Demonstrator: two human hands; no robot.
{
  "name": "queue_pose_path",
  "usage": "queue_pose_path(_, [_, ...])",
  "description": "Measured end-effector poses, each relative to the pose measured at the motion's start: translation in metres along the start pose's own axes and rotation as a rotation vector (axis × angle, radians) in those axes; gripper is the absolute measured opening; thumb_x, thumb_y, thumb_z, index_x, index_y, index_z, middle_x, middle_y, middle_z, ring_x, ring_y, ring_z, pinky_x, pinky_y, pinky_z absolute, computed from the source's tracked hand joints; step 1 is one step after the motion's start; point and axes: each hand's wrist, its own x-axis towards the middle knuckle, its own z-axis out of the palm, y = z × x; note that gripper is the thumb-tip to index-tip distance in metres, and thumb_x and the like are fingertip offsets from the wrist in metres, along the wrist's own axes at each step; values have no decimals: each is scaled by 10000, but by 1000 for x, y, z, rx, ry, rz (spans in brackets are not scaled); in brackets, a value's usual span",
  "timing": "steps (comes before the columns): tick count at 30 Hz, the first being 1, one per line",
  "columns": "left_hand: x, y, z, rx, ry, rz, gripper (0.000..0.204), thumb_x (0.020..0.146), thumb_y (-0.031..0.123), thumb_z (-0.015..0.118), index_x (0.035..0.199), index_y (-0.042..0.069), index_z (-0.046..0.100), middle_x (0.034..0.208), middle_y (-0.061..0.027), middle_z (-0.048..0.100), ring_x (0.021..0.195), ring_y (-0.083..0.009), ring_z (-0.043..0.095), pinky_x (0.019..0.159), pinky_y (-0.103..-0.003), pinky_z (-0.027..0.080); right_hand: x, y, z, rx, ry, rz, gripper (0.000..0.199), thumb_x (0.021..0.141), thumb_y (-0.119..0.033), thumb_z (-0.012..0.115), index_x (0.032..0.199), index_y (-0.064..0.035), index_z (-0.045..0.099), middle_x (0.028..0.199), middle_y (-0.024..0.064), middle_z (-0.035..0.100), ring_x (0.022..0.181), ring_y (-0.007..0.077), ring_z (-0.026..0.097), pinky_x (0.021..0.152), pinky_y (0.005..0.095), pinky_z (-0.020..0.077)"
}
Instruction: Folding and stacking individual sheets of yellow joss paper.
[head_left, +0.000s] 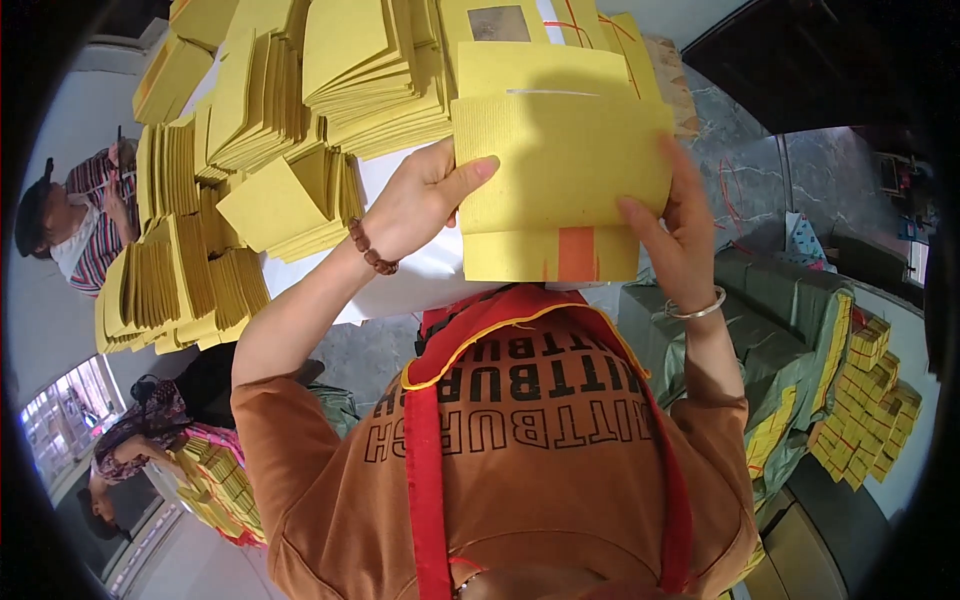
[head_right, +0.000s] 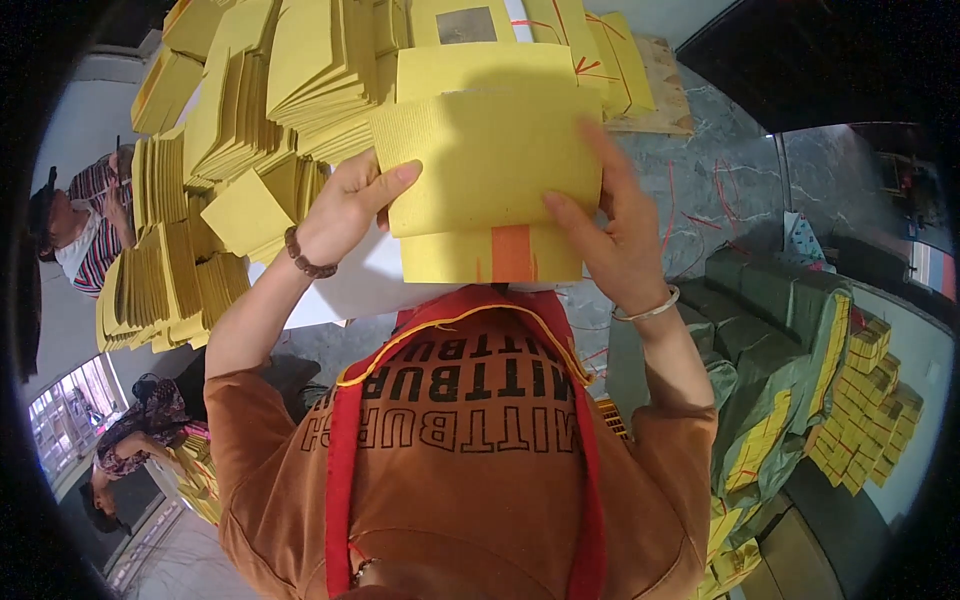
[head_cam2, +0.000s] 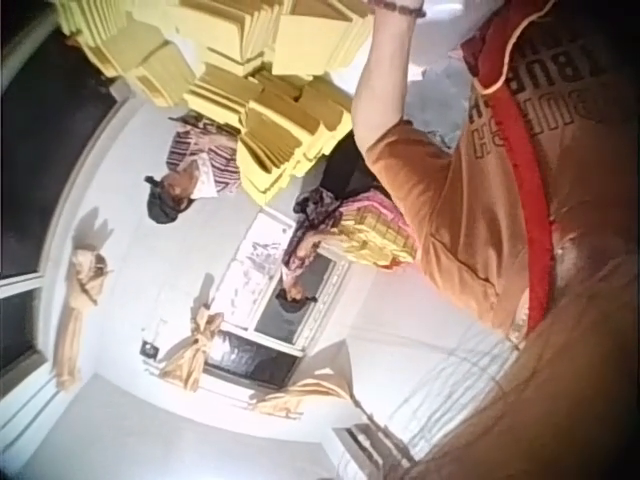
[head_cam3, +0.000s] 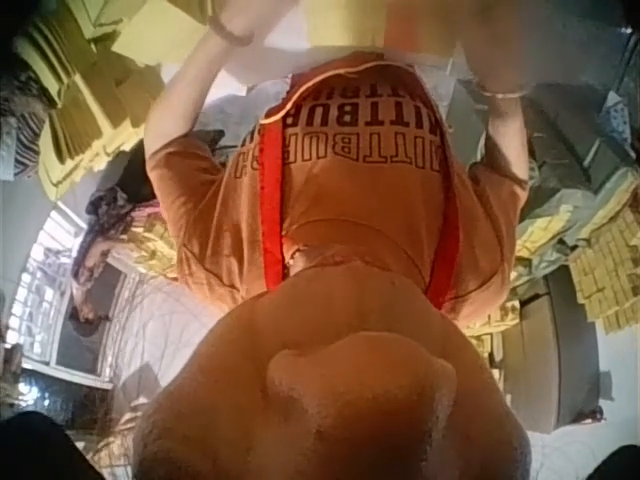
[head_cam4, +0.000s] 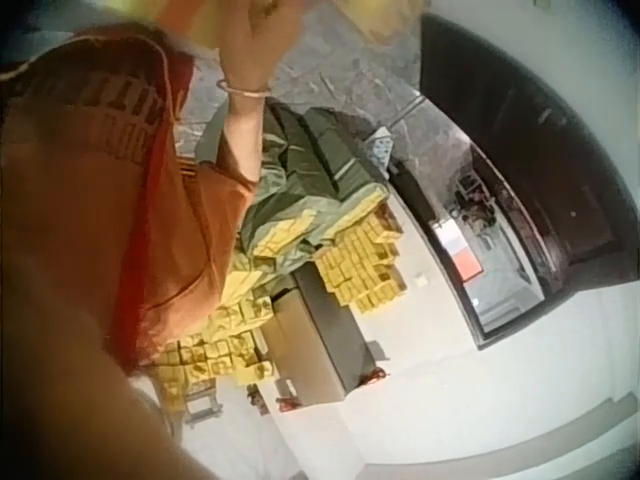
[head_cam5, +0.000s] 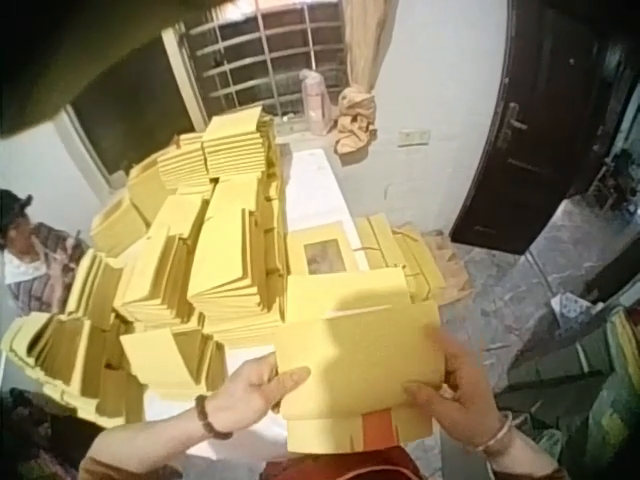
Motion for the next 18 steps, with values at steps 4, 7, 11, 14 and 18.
queue_pose_path(4, [2,1,-1,38,-4,-11,353,918,293,501,1113,6,566,773,-53,623,639,-93,536,616,-245,452,7,-2,-12,-16,-146,264,455,818,-36,621,1253,-15,491,1046,80,606,875,78,549,740,224,466])
queue_pose_path(7, [3,-14,3,36,35,72,346,918,274,499,1111,-3,573,830,-82,651,703,-114,574,672,-271,469,10,-2,-13,6,-157,379,398,803,-50,642,1187,0,550,997,68,622,821,62,549,693,211,466])
queue_pose_path(11, [5,-15,-1,-18,-2,-16,354,921,279,496,1121,-4,567,845,-91,657,726,-117,577,698,-279,470,15,-2,-11,-11,-184,374,410,793,-50,645,1189,-4,547,949,59,618,777,58,539,661,207,453])
queue_pose_path(14, [4,-7,-1,38,36,-30,375,925,291,490,1139,-12,547,814,-81,649,671,-101,563,641,-258,469,18,0,-13,-120,-188,292,419,776,-52,654,1183,-28,557,855,49,590,704,70,510,607,215,423])
queue_pose_path(18, [4,0,-2,19,7,-125,413,931,327,476,1165,-10,523,762,-52,628,590,-74,526,551,-232,448,20,-1,-10,-221,-159,226,413,752,-66,664,1157,-60,581,724,36,469,599,99,409,534,239,343])
